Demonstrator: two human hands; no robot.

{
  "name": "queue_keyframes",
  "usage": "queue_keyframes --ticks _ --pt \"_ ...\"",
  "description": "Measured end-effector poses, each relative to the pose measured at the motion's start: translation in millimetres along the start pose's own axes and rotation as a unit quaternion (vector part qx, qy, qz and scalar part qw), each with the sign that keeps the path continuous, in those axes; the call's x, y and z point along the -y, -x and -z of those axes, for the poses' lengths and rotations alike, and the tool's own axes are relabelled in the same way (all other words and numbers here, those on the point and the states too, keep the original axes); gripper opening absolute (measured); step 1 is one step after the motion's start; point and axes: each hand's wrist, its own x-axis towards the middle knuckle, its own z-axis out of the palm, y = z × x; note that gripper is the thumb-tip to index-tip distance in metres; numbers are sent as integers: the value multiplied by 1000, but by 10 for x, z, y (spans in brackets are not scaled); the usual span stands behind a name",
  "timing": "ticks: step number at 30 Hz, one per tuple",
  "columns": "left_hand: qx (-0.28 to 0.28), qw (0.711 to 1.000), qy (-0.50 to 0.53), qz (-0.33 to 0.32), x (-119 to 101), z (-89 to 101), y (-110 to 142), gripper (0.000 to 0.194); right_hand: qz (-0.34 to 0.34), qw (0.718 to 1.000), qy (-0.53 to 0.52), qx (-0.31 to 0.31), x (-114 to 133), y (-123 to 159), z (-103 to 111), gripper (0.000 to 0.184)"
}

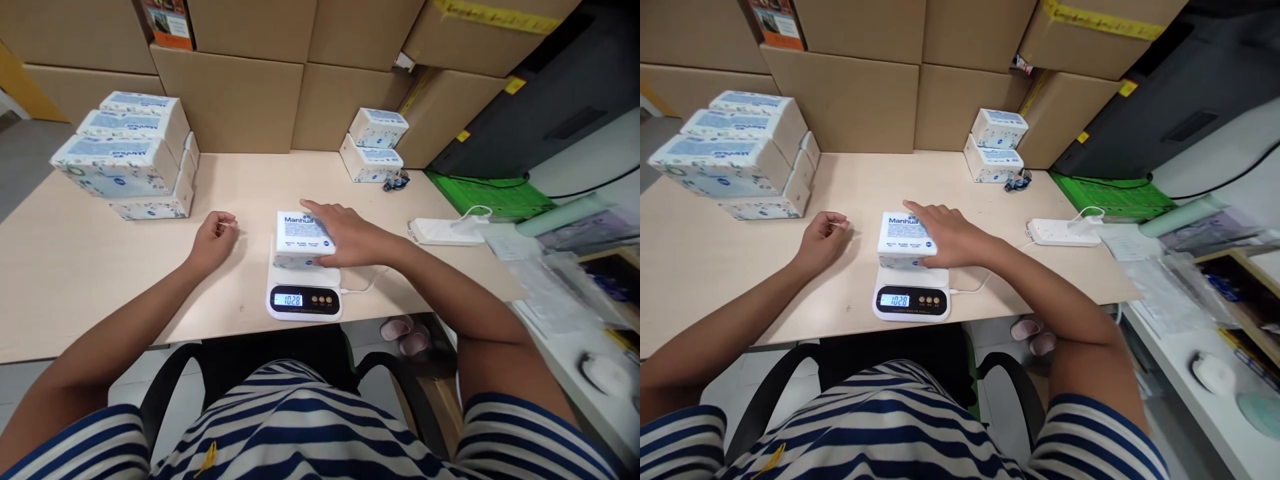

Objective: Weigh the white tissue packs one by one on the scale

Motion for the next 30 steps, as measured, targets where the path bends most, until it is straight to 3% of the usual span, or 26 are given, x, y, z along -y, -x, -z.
queue_keyframes --ticks 4,6,10,13,15,19,22,30 --pt "12 999 -27 -16 50 8 -17 24 31 999 -11 1 -59 18 -18 116" --pt "31 998 -35 -37 55 20 4 29 34 999 -28 -30 -136 50 20 113" --pt "89 984 -84 -128 22 35 83 42 -24 979 -59 -194 -399 88 6 100" --pt "136 954 -158 -214 -4 29 128 46 -97 937 -32 -334 -662 80 -177 91" --pt "180 931 -187 -255 -19 18 135 45 -149 911 13 -384 -842 92 -336 89" --pt "280 885 -179 -325 -70 -15 102 40 -185 899 80 -389 -1130 185 -532 86" --pt "308 874 -163 -339 -121 -32 79 40 -187 899 97 -384 -1219 251 -531 82" --pt "332 869 -181 -319 -161 -26 107 39 -117 909 103 -386 -1053 359 -497 76"
